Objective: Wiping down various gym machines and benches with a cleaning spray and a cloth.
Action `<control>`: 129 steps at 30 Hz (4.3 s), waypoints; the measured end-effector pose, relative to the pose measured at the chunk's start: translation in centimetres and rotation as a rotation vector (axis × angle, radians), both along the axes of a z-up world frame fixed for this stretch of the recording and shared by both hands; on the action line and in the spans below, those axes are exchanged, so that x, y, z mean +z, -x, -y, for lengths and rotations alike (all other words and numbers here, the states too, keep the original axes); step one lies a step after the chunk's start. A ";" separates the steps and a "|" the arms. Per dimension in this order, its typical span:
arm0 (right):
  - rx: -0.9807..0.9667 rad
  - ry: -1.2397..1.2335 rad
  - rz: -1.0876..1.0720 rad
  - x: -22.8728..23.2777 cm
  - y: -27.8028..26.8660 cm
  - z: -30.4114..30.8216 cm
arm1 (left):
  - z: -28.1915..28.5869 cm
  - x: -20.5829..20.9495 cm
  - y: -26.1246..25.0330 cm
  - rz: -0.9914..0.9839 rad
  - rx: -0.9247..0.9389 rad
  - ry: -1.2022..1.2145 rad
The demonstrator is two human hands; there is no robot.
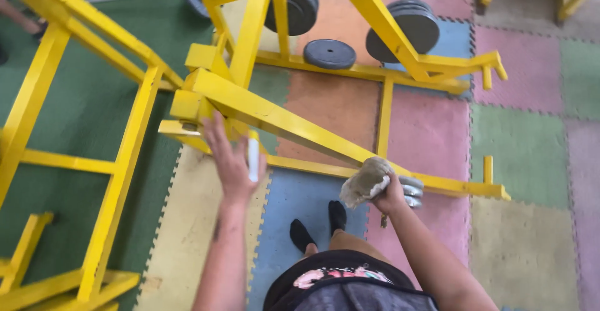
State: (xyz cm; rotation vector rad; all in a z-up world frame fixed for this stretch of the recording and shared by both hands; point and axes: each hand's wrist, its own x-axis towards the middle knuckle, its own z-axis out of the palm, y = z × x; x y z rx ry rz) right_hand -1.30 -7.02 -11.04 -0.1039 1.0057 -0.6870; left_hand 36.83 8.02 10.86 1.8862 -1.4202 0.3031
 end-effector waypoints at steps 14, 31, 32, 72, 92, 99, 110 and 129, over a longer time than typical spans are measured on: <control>0.037 0.035 0.210 10.9 -0.1 -6.9 | 1.6 -10.7 15.2 -0.732 -0.765 -0.614; 0.380 0.006 0.152 3.5 20.6 1.8 | 11.0 -14.4 36.0 -0.567 -0.857 -0.751; 0.368 -0.039 0.174 3.4 22.2 2.5 | 11.7 -14.6 37.5 -0.557 -0.815 -0.840; -0.182 -0.138 0.254 5.4 47.6 3.8 | 22.6 -11.2 61.8 -0.285 -1.121 -1.106; -0.327 -0.085 0.112 10.7 84.2 10.5 | 33.3 -13.0 98.5 -0.342 -1.330 -1.049; -0.387 -0.062 0.146 12.1 86.7 13.8 | 38.3 -10.6 101.5 -0.174 -1.272 -1.049; -0.438 -0.010 0.105 8.8 95.1 28.6 | 54.1 -17.0 104.9 -0.399 -1.275 -0.872; -0.331 0.079 0.237 12.4 104.4 70.3 | 91.4 -9.8 118.5 -0.186 -1.262 -0.855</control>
